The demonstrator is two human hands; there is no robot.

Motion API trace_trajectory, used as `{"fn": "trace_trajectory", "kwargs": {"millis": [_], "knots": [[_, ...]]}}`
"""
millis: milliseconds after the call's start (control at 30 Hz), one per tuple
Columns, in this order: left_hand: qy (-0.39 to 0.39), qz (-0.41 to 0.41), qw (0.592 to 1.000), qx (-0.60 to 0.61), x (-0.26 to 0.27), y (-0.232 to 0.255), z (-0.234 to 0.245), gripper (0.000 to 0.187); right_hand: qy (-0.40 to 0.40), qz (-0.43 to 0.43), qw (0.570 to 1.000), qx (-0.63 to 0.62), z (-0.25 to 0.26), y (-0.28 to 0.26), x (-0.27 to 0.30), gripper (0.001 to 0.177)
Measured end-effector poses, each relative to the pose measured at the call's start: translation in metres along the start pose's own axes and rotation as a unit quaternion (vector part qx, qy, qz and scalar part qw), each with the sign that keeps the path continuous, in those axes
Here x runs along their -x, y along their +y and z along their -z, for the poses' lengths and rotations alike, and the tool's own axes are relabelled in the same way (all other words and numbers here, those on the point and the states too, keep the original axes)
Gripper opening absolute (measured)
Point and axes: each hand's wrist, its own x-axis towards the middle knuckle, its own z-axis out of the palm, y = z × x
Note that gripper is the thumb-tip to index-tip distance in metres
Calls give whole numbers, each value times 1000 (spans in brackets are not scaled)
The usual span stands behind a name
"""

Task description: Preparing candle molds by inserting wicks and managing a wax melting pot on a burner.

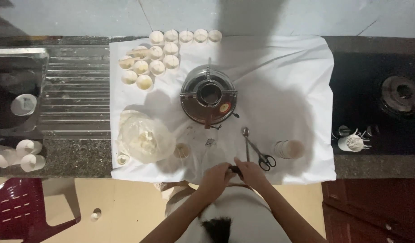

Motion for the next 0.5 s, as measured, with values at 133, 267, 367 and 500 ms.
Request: {"fn": "trace_trajectory", "kwargs": {"millis": [133, 267, 367, 500], "knots": [[18, 95, 995, 39, -25, -22, -11, 40, 26, -47, 974, -218, -25, 32, -24, 64], [10, 97, 995, 34, -46, -28, -27, 47, 69, -40, 975, -207, -45, 51, -60, 62], [-24, 112, 990, 78, -60, -46, -38, 55, 100, -75, 968, -217, -53, 66, -89, 60], [-56, 112, 968, 218, -57, -62, -27, 75, 143, -38, 978, -147, -51, 76, -132, 36]]}}
